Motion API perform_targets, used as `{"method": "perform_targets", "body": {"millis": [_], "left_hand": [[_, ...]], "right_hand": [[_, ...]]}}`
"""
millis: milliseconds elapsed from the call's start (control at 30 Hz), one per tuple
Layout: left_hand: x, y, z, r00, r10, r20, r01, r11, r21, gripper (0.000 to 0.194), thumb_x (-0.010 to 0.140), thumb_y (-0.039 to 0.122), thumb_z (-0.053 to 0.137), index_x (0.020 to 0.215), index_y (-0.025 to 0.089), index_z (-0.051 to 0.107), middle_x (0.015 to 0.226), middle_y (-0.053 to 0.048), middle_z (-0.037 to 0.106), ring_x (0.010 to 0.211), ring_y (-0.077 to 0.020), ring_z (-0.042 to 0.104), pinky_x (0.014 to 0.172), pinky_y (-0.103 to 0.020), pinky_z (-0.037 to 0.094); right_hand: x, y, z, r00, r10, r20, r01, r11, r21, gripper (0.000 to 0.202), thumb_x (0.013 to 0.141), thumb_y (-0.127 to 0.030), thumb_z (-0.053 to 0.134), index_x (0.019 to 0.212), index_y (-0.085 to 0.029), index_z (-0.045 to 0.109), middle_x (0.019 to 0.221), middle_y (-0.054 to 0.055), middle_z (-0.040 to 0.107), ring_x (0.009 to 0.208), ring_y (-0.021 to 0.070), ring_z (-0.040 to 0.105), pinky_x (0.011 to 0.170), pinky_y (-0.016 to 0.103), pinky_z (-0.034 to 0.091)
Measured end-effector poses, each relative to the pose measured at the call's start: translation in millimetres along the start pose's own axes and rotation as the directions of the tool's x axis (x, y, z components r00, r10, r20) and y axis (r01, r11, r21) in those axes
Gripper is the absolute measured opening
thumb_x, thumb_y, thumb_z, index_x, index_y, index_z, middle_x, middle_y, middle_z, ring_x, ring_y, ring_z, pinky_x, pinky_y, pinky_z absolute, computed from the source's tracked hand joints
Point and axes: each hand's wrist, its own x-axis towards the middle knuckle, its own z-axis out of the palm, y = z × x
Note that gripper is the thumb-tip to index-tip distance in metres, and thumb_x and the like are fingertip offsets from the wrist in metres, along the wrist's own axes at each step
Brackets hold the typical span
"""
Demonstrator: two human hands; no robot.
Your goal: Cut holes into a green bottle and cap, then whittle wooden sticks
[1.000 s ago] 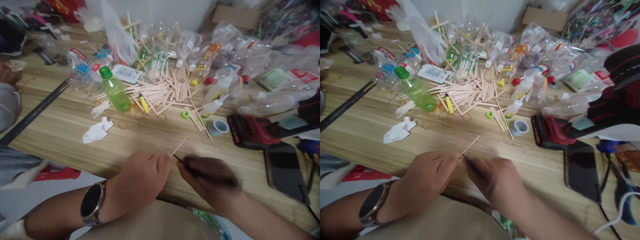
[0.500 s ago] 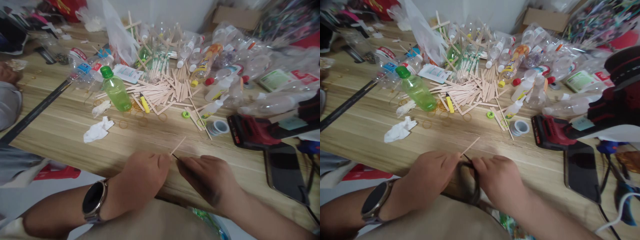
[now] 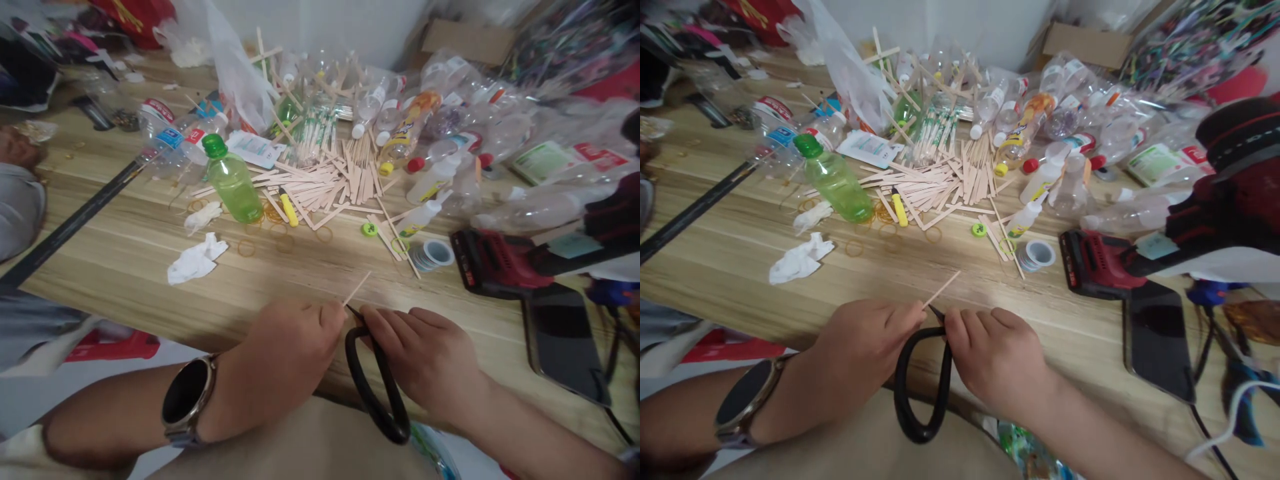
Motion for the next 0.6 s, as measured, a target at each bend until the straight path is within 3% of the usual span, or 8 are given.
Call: {"method": "perform_targets", "body": {"millis": [167, 300, 367, 433, 467, 500, 533, 600], "left_hand": [[4.4, 0.2, -9.7, 0.987, -0.060, 0.152, 0.066, 0.997, -0.036, 0.013, 0.083, 0.008, 0.047, 0.088, 0.018, 0.052, 0.074, -0.004, 0.063, 0.063, -0.0237, 0.063, 0.052, -0.034, 0.046], [6.9, 0.2, -16.4, 0.954, -0.158, 0.254, 0.166, 0.986, -0.011, 0.014, 0.084, 0.009, 0.045, 0.089, 0.020, 0.052, 0.071, -0.004, 0.064, 0.062, -0.0247, 0.064, 0.050, -0.032, 0.043], [6.7, 0.8, -14.4, 0.961, -0.157, 0.228, 0.162, 0.987, -0.003, 0.014, 0.082, 0.007, 0.046, 0.088, 0.019, 0.052, 0.068, -0.003, 0.063, 0.058, -0.0226, 0.063, 0.048, -0.030, 0.041], [5.6, 1.9, -9.1, 0.989, -0.130, 0.074, 0.126, 0.990, 0.060, 0.017, 0.079, 0.003, 0.046, 0.084, 0.019, 0.050, 0.062, -0.001, 0.060, 0.051, -0.0193, 0.059, 0.045, -0.027, 0.037], [5.1, 2.6, -6.1, 0.994, -0.102, -0.032, 0.105, 0.987, 0.119, 0.018, 0.078, 0.002, 0.044, 0.082, 0.019, 0.050, 0.060, 0.000, 0.058, 0.049, -0.0183, 0.057, 0.044, -0.026, 0.036], [4.8, 3.2, -3.4, 0.988, -0.056, -0.143, 0.081, 0.982, 0.172, 0.019, 0.077, 0.000, 0.043, 0.080, 0.019, 0.049, 0.058, 0.000, 0.056, 0.048, -0.0177, 0.056, 0.042, -0.026, 0.035], [4.7, 3.8, -1.3, 0.974, -0.012, -0.224, 0.061, 0.975, 0.213, 0.020, 0.078, 0.000, 0.041, 0.079, 0.019, 0.049, 0.057, 0.000, 0.056, 0.048, -0.0173, 0.055, 0.042, -0.026, 0.035], [5.5, 4.3, 0.9, 0.935, 0.053, -0.351, 0.037, 0.969, 0.245, 0.021, 0.083, 0.002, 0.037, 0.079, 0.017, 0.050, 0.057, 0.000, 0.056, 0.048, -0.0170, 0.055, 0.042, -0.027, 0.036]], "right_hand": [[1.1, 8.0, -1.2, 0.987, -0.159, 0.006, 0.158, 0.972, -0.172, 0.033, 0.096, -0.006, 0.029, 0.090, -0.008, 0.061, 0.075, 0.007, 0.067, 0.056, 0.0122, 0.055, 0.054, 0.029, 0.033], [3.7, 10.8, -2.7, 0.979, -0.201, 0.030, 0.202, 0.949, -0.243, 0.035, 0.095, -0.004, 0.028, 0.092, -0.005, 0.062, 0.075, 0.007, 0.067, 0.056, 0.0126, 0.057, 0.053, 0.029, 0.033], [4.7, 10.5, -1.0, 0.986, -0.162, 0.027, 0.164, 0.970, -0.180, 0.038, 0.096, -0.005, 0.027, 0.088, -0.007, 0.064, 0.071, 0.006, 0.066, 0.052, 0.0128, 0.056, 0.050, 0.029, 0.033], [5.7, 6.9, 2.5, 1.000, 0.011, 0.022, -0.013, 0.997, 0.077, 0.041, 0.099, -0.014, 0.030, 0.077, -0.012, 0.065, 0.062, 0.004, 0.063, 0.047, 0.0119, 0.054, 0.046, 0.027, 0.034], [6.4, 3.6, 4.3, 0.986, 0.150, 0.074, -0.165, 0.944, 0.284, 0.044, 0.100, -0.020, 0.033, 0.070, -0.014, 0.064, 0.058, 0.002, 0.061, 0.043, 0.0110, 0.053, 0.043, 0.025, 0.034], [7.3, -0.7, 5.9, 0.942, 0.284, 0.181, -0.337, 0.804, 0.490, 0.047, 0.100, -0.028, 0.037, 0.064, -0.015, 0.063, 0.054, 0.002, 0.060, 0.041, 0.0103, 0.053, 0.040, 0.022, 0.035], [8.4, -5.9, 7.0, 0.867, 0.378, 0.324, -0.495, 0.586, 0.642, 0.050, 0.099, -0.037, 0.040, 0.060, -0.016, 0.062, 0.052, 0.002, 0.059, 0.039, 0.0102, 0.054, 0.037, 0.020, 0.035], [11.1, -17.0, 7.6, 0.696, 0.414, 0.587, -0.678, 0.106, 0.728, 0.055, 0.093, -0.053, 0.046, 0.056, -0.015, 0.061, 0.053, 0.005, 0.061, 0.037, 0.0119, 0.055, 0.034, 0.019, 0.037]]}}
